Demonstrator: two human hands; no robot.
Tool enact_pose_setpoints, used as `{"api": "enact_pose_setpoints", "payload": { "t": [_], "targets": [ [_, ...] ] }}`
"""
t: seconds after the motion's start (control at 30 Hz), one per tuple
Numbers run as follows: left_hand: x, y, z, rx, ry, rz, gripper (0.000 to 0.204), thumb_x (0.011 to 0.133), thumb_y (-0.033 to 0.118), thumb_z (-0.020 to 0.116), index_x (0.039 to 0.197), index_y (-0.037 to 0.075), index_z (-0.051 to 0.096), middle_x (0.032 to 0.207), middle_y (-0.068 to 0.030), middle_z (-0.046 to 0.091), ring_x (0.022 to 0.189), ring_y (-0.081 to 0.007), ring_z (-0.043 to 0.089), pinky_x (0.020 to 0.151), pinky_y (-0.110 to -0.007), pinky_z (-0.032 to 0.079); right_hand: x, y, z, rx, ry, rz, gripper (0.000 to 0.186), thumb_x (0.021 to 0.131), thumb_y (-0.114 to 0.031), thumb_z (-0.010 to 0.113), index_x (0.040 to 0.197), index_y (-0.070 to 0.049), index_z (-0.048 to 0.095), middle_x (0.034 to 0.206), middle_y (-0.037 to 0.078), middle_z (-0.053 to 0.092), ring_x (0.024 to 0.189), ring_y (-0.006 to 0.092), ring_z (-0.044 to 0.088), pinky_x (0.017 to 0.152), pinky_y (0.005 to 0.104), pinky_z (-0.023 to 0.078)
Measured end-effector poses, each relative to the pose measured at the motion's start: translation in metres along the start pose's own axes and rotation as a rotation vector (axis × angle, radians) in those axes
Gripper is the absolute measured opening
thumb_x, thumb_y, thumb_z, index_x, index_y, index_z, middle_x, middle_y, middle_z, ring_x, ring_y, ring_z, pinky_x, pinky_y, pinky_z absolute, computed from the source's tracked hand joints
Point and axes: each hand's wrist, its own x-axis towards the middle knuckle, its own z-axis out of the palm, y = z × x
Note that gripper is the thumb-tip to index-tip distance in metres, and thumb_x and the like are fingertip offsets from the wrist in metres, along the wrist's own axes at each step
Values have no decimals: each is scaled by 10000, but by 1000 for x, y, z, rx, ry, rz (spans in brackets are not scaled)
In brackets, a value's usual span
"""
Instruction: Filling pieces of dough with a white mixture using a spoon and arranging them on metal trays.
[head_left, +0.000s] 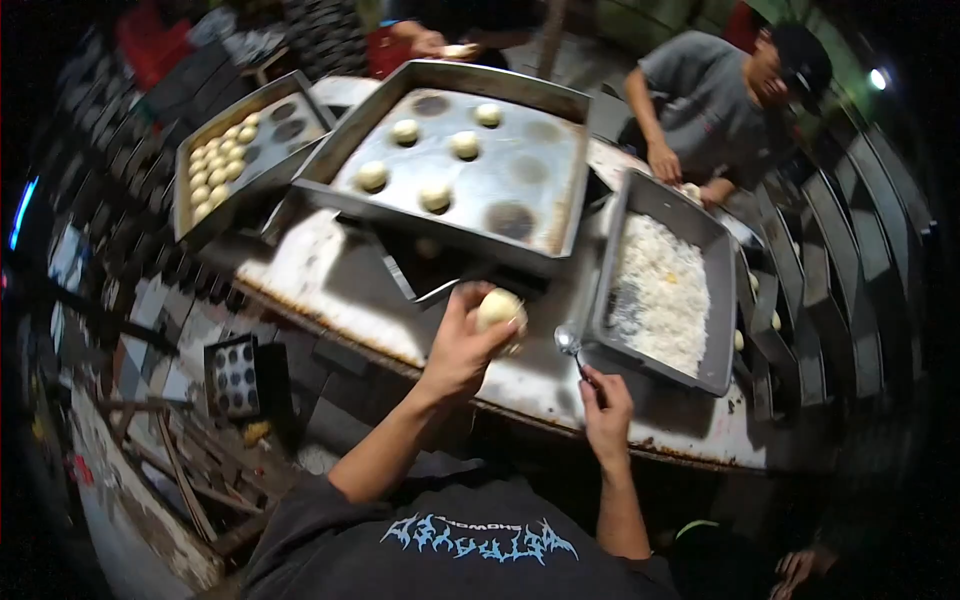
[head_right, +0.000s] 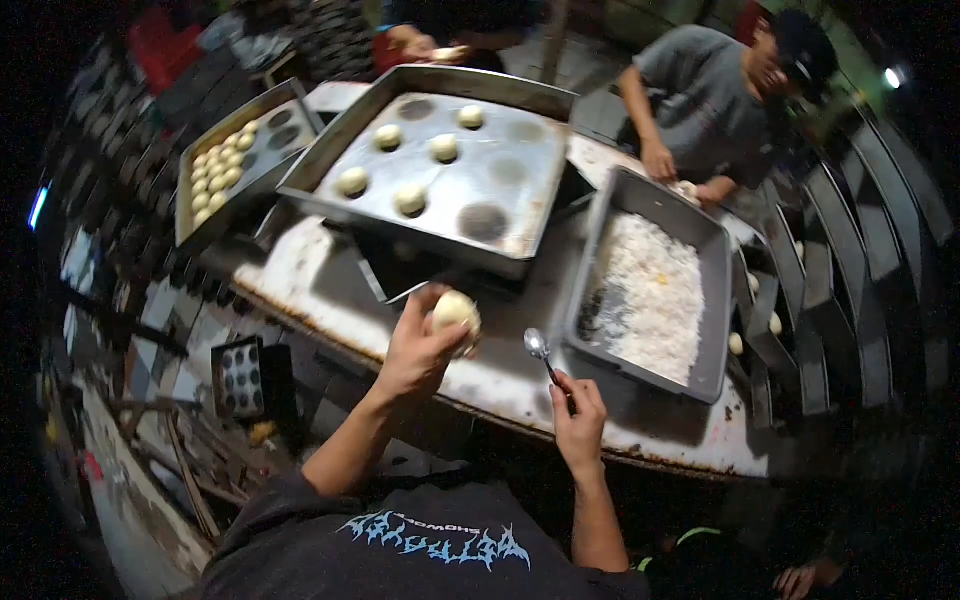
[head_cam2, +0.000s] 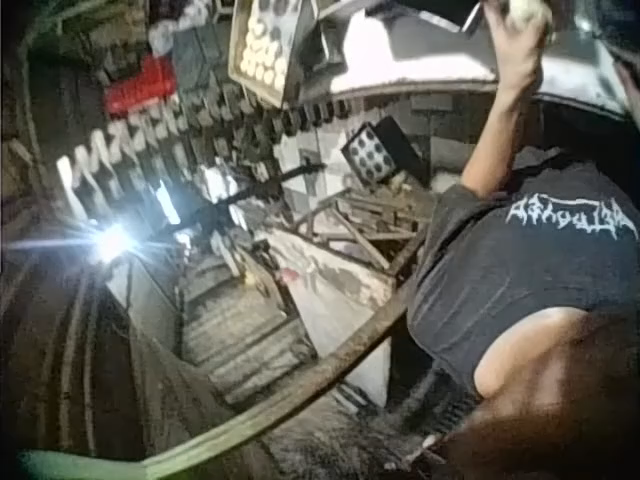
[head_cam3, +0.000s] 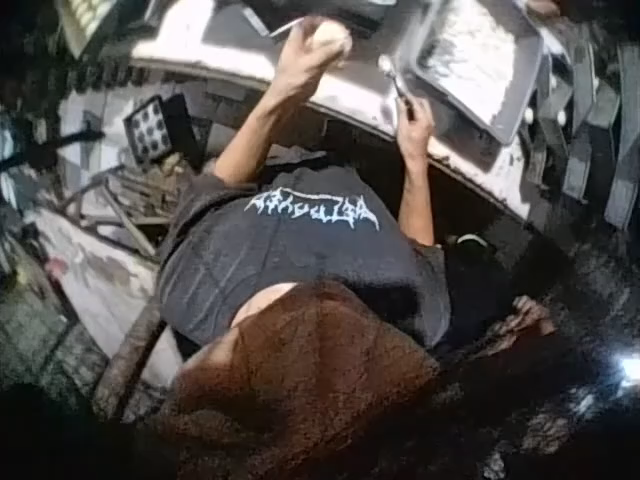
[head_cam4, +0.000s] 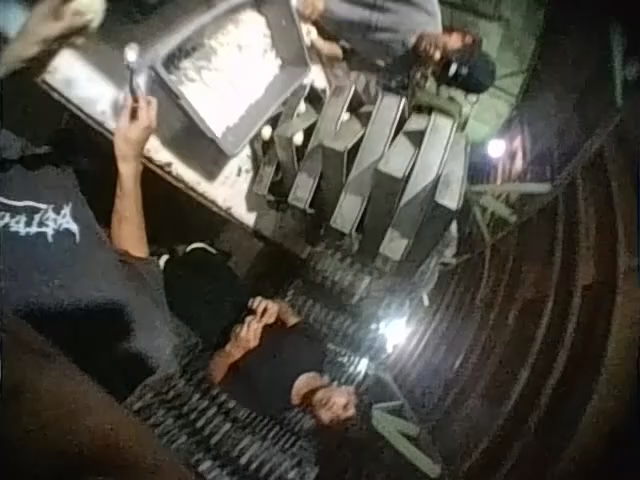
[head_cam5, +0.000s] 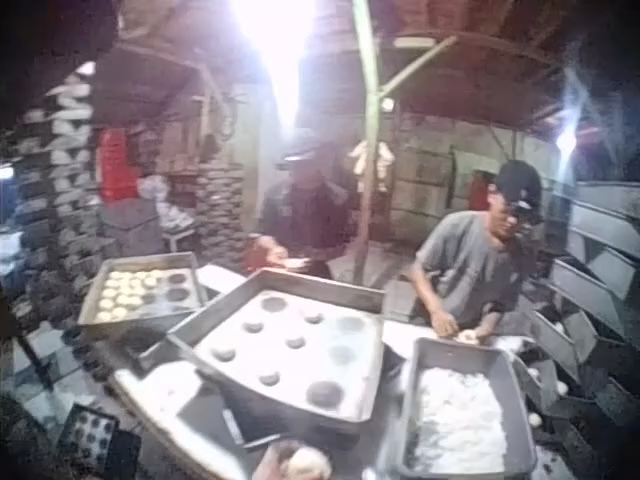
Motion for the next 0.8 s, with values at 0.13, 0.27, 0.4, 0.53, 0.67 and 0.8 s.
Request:
{"api": "enact_pose_setpoints", "payload": {
  "t": [0.13,0.27,0.4,0.53,0.67,0.8],
  "targets": [
    [-102,12,-110,-331,227,-211,374,826,36,589,1127,26,369,907,-114,551,740,-179,596,616,-271,542,-10,50,53,-499,-52,-180,211,817,-84,574,1000,8,624,847,129,507,770,264,499,725,366,415],
    [-184,42,-158,-209,197,-192,549,801,-23,594,1209,83,242,942,-135,551,778,-190,598,612,-282,537,-31,-76,129,-82,-177,-179,197,835,-86,552,1006,-14,619,878,124,544,797,223,535,714,342,436],
    [-237,72,-199,-53,35,-119,622,791,-41,605,1229,110,190,1020,-150,534,840,-175,584,658,-286,522,-70,-210,210,506,-1172,117,211,829,-148,610,976,3,594,819,91,559,738,129,555,649,274,452],
    [-263,108,-230,-189,264,-51,503,840,-36,522,1222,97,223,1052,-178,515,855,-206,579,747,-301,509,-94,-241,253,246,-1012,-310,197,774,-98,658,915,9,573,843,118,560,748,200,569,616,288,463],
    [-239,101,-236,-513,746,343,297,894,-19,287,1177,54,337,1153,-178,481,1085,-273,493,904,-375,442,-138,-246,292,132,-641,-770,271,709,-45,691,960,-5,599,932,129,559,897,284,534,762,360,455],
    [-215,121,-237,-500,651,291,449,928,47,272,1373,28,216,1389,-133,295,1257,-210,317,1041,-318,271,-119,-242,314,203,-567,-638,245,737,-43,680,963,17,606,919,141,597,823,272,593,720,328,497]
  ]
}}
